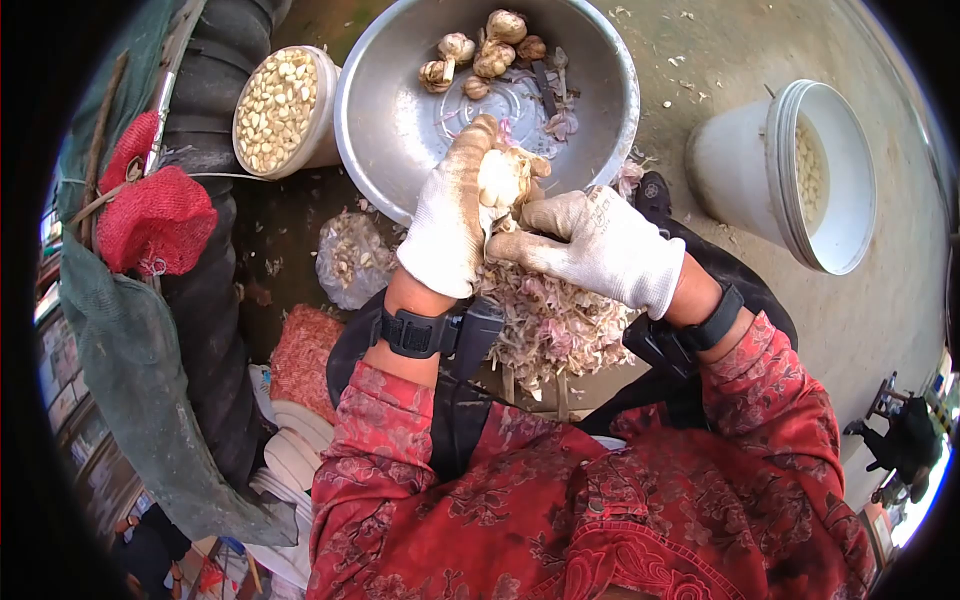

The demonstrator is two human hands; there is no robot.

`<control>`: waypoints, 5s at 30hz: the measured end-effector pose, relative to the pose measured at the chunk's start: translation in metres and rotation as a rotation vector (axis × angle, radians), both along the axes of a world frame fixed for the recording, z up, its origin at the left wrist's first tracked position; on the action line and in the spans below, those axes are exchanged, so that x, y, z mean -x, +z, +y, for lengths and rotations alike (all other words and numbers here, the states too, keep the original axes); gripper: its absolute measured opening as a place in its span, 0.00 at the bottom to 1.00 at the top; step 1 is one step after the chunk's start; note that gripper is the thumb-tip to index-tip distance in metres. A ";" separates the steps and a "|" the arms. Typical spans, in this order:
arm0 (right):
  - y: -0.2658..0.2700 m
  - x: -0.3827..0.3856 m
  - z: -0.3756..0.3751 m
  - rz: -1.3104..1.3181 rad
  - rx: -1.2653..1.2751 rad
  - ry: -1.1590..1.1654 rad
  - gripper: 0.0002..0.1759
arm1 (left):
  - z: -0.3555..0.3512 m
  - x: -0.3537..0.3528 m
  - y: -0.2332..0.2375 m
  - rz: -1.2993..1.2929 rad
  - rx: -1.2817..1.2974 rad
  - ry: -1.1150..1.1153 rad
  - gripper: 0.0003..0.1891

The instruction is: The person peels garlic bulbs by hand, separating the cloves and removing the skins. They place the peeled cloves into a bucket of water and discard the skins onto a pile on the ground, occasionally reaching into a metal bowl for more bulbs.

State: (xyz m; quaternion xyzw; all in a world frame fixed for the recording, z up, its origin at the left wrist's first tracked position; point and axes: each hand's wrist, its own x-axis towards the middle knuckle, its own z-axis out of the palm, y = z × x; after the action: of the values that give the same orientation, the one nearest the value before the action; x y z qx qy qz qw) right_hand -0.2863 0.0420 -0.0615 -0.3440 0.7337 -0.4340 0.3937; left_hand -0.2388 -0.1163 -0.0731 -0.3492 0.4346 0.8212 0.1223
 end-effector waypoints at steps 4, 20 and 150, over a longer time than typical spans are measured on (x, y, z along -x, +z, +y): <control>-0.007 -0.004 0.002 0.177 -0.092 0.048 0.23 | -0.009 -0.001 -0.003 0.036 -0.046 -0.074 0.28; -0.002 0.010 0.002 -0.143 0.032 -0.300 0.21 | 0.002 0.001 -0.022 0.088 0.205 0.061 0.21; -0.025 0.000 0.002 -0.274 0.079 -0.305 0.20 | 0.005 -0.007 -0.030 0.207 0.101 0.032 0.16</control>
State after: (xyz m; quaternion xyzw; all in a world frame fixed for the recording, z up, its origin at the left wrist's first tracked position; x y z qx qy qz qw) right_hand -0.2861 0.0438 -0.0865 -0.1816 0.6992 -0.5599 0.4057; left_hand -0.2321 -0.1114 -0.1030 -0.2750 0.4798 0.8319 0.0458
